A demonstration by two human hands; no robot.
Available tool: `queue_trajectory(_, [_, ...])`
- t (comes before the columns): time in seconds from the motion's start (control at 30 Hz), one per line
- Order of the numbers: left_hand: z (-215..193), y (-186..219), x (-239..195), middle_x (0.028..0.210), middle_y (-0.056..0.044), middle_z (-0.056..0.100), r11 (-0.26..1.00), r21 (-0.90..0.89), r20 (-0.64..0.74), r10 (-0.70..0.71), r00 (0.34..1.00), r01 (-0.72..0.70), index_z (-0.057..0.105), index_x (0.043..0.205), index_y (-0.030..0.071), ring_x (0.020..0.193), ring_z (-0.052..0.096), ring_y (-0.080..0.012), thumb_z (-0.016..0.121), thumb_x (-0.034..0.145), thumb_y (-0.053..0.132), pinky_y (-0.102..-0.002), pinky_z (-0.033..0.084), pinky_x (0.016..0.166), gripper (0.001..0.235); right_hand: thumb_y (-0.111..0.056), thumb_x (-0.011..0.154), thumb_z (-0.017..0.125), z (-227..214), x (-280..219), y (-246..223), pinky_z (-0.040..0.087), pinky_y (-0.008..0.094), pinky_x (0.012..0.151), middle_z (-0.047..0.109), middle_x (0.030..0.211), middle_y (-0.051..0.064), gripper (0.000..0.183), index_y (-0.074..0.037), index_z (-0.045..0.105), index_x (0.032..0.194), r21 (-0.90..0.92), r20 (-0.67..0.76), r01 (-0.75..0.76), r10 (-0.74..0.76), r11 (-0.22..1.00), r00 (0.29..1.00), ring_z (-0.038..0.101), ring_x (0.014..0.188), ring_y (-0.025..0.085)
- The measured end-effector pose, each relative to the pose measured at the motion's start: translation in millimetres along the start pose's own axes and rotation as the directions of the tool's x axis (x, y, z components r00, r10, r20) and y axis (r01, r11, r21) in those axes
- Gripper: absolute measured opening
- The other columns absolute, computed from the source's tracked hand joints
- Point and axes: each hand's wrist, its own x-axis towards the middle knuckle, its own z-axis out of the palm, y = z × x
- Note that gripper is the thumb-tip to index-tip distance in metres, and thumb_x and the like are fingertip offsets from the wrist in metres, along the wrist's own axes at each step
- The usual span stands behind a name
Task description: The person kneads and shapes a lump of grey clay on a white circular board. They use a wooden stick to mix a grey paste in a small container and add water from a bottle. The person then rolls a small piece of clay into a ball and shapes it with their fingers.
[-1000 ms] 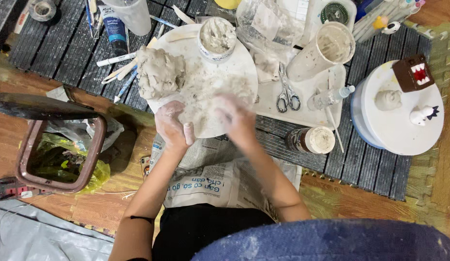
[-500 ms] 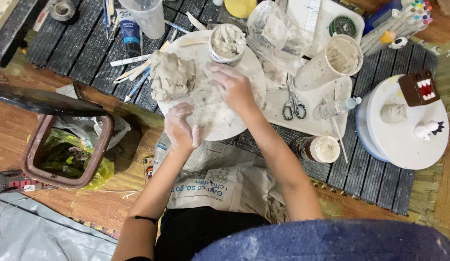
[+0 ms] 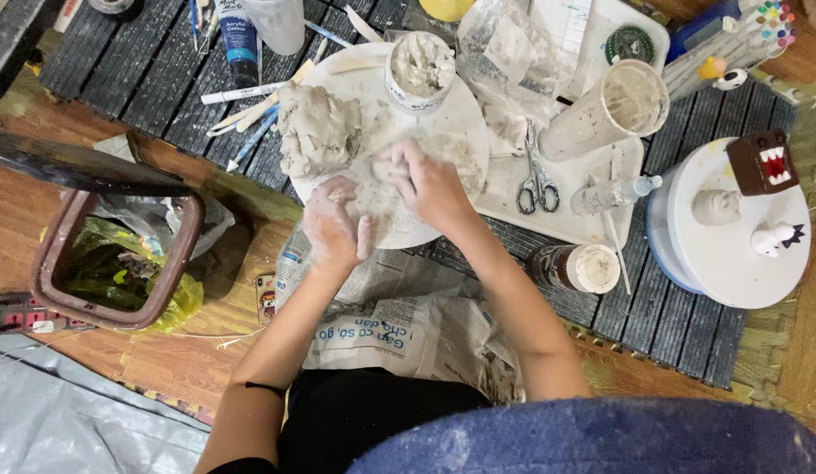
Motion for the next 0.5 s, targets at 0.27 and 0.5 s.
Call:
queue_trajectory(0.27, [0.2,4.5,6.1,0.123,-0.019,0.058,0.996,0.053,-0.032,0.068,0.997,-0.066,0.06,0.116,-0.001,0.108,0.058,-0.0351,0.065,0.092,0.038,-0.045,0.045,0.093,0.047,-0.016,0.096,0.071,-25.2,-58.3,-11.7,0.063,0.029,0.075,0.077,0.104,0.003,0.026,-0.011,0.056,0.116,0.037,0.141,-0.086,0.08,0.996,0.987,0.076,0.088,0.017])
queue_trajectory(0.5, [-11.8,17.2,21.3,0.117,-0.013,0.056,0.997,0.063,0.054,0.043,0.998,-0.047,0.056,0.112,0.003,0.108,0.056,-0.0322,0.086,0.069,0.068,-0.044,0.046,0.093,0.083,-0.009,0.094,0.068,-72.3,-6.9,46.4,0.06,0.035,0.089,0.074,0.116,0.008,0.024,-0.009,0.057,0.115,0.209,-0.347,-0.291,0.349,0.934,0.871,0.075,0.101,0.022])
